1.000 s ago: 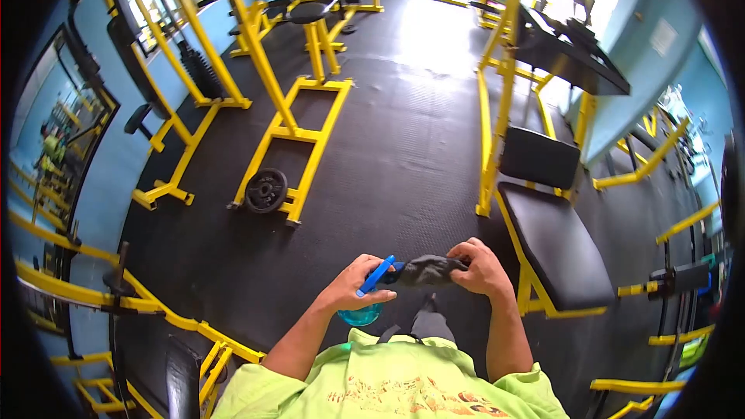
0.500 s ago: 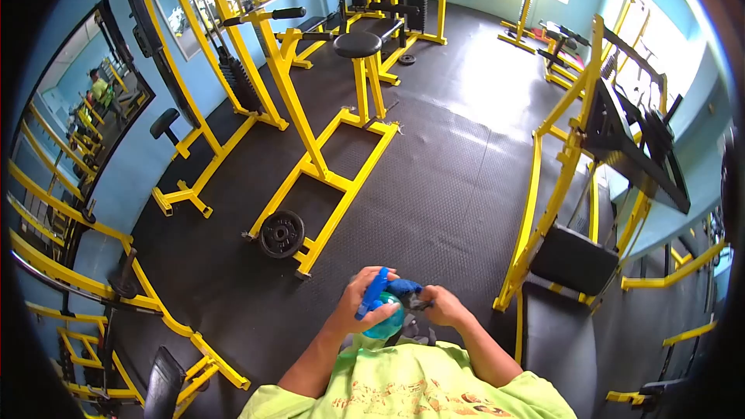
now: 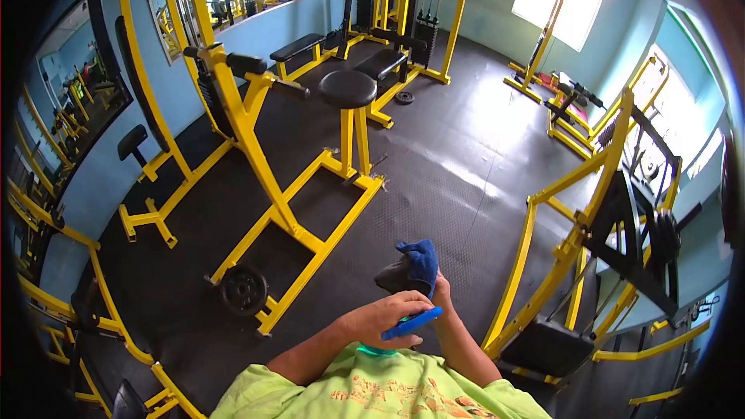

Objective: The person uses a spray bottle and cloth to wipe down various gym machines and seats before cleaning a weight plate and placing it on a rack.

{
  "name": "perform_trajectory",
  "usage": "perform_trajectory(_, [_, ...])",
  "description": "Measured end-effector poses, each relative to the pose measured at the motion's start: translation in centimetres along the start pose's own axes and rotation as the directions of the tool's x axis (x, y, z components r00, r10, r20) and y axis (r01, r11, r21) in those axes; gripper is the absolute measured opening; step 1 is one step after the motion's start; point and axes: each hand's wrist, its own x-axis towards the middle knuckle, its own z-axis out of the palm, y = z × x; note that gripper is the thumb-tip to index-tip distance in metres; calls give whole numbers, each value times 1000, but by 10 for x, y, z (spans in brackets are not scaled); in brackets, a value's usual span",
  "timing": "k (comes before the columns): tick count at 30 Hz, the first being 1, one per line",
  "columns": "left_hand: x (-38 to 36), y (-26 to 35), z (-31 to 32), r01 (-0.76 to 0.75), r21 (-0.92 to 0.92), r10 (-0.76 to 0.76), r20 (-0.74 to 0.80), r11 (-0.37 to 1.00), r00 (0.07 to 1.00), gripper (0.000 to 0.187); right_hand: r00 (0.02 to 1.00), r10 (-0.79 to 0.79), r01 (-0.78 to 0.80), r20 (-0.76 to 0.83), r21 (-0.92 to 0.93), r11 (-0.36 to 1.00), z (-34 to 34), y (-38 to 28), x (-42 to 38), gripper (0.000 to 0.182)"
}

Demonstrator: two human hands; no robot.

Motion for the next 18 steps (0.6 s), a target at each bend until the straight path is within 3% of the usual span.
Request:
perform_trajectory(1, [15, -6, -19, 40, 10, -40, 10, 999, 999, 49, 1000, 6, -5, 9, -11, 1000, 1, -13, 28, 51])
perform_trajectory(3, [41, -24, -52, 31, 4, -31, -46, 999, 998, 48, 996, -41, 21, -79, -244, 969, 1, -29, 75, 45])
perform_trajectory(4, [51, -31, -68, 28, 1, -28, -86, 1000, 996, 47, 997, -28, 9, -78, -234, 972, -2, -32, 94, 45])
perform_trajectory(7, [80, -44, -117, 73, 30, -68, -157, 997, 985, 47, 998, -41, 7, -46, -568, 823, -16, -36, 157, 34])
perform_trajectory(8, [88, -53, -131, 88, 39, -80, -177, 995, 981, 47, 997, -9, -35, -73, -587, 809, -27, -27, 178, 29])
perform_trajectory(10, [102, -72, -159, 108, 76, -74, -359, 991, 930, 45, 998, 54, -55, -14, -429, 902, -33, -13, 213, 23])
perform_trajectory(11, [108, -80, -172, 159, 115, -102, -396, 980, 913, 44, 989, 144, -138, -26, -491, 860, -29, -16, 227, 17])
perform_trajectory(12, [114, -90, -185, 182, 126, -111, -433, 975, 894, 44, 988, 120, -14, 94, -728, 685, -34, -6, 248, 15])
perform_trajectory(14, [128, -109, -207, 260, 165, -131, -546, 951, 827, 45, 956, 281, -139, 80, -723, 677, -26, -4, 281, 16])
perform_trajectory(15, [133, -121, -219, 296, 165, -155, -566, 941, 810, 46, 900, 435, -337, -21, -667, 664, -38, 3, 300, 19])
perform_trajectory(18, [161, -133, -248, 367, 62, -245, -641, 928, 728, 46, 843, 525, -268, 117, -755, 598, -41, -11, 370, 24])
